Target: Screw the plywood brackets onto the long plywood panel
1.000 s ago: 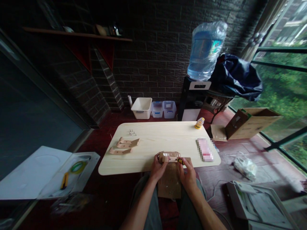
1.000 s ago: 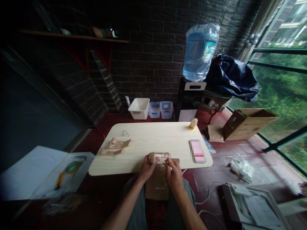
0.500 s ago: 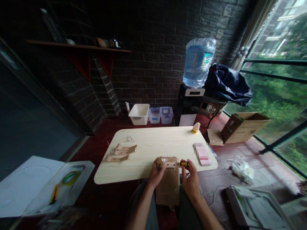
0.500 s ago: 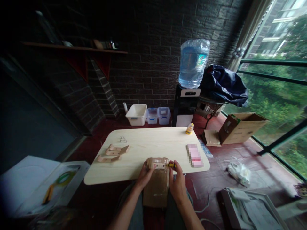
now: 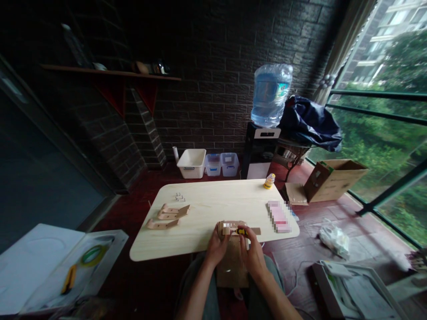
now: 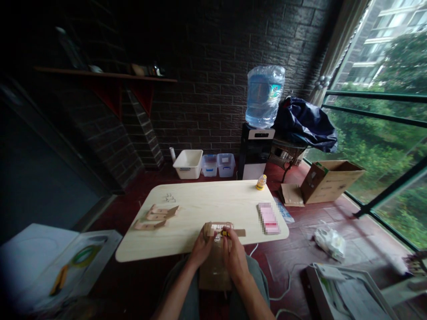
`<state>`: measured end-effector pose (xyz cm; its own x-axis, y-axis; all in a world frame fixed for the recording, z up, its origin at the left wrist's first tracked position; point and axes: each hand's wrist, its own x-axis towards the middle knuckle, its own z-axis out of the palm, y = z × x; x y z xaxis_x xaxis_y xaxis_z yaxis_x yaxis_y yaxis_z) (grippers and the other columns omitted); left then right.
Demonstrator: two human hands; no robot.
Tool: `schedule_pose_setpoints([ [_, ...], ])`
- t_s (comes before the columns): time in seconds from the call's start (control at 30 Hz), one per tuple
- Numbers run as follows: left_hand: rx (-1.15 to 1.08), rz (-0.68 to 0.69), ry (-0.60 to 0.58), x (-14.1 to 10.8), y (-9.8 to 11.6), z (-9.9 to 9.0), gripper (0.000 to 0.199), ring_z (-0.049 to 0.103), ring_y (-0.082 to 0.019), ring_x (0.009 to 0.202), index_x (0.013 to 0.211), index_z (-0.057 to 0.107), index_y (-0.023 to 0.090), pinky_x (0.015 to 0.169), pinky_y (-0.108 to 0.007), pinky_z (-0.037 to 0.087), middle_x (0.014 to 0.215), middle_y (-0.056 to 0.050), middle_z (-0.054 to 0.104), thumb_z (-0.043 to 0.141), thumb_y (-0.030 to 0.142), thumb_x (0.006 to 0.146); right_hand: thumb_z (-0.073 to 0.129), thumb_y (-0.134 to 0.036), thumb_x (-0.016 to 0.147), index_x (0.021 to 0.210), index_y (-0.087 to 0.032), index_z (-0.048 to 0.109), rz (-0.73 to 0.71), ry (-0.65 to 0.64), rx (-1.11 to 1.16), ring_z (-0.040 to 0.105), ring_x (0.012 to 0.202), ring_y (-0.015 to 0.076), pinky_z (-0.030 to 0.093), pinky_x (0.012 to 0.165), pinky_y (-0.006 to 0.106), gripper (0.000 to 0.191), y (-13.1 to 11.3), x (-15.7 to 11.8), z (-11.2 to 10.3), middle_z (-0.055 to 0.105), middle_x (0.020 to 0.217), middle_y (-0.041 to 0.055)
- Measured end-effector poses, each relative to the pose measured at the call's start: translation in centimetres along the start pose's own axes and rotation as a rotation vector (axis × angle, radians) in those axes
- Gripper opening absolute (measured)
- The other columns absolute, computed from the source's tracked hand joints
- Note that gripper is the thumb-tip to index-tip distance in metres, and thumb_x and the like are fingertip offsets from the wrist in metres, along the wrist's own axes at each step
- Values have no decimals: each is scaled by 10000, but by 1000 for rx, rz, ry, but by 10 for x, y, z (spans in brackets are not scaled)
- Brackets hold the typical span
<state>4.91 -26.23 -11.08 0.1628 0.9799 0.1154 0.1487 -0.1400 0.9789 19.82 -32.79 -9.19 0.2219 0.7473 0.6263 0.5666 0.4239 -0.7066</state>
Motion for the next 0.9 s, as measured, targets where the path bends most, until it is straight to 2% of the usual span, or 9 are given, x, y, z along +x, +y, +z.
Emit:
schedule_pose_setpoints([
  [0.1,10,-14,12,0,-2,-1,514,540,-269,1288,1281,537,226,1122,-427,374,1308,-108,621,610,523,868,518,-241,973,1389,-232,518,-13,-46,-14,650,1166,245,562,980,453,416,4,-1,-2,682,1266,94],
  [0.3,12,51,-31,1,-6,-1,482,565,-258,1253,1265,534,217,1099,-424,407,1280,-99,636,565,530,900,443,-185,984,1388,-306,540,-126,-234,21,588,1261,214,516,1043,420,433,11,1,-4,627,1371,42],
  [0.63,12,59,-37,-2,-1,-2,426,606,-249,1176,1229,556,219,1057,-403,447,1230,-93,656,539,510,918,386,-156,986,1402,-301,500,-117,-413,-41,572,1277,198,507,1044,394,455,16,9,-9,606,1386,64],
  [0.77,33,47,-37,-1,-3,-1,432,615,-240,1156,1233,542,219,1043,-387,454,1210,-87,661,545,506,911,386,-146,969,1333,-263,543,-167,-464,-78,559,1291,193,499,1049,383,413,21,4,-14,571,1428,82],
  [0.9,64,20,-10,1,-11,0,481,580,-246,1227,1281,511,219,1063,-379,436,1290,-98,630,547,505,897,412,-128,943,1222,-231,598,-187,-463,-103,550,1301,199,493,1052,370,351,23,-8,-17,546,1454,102],
])
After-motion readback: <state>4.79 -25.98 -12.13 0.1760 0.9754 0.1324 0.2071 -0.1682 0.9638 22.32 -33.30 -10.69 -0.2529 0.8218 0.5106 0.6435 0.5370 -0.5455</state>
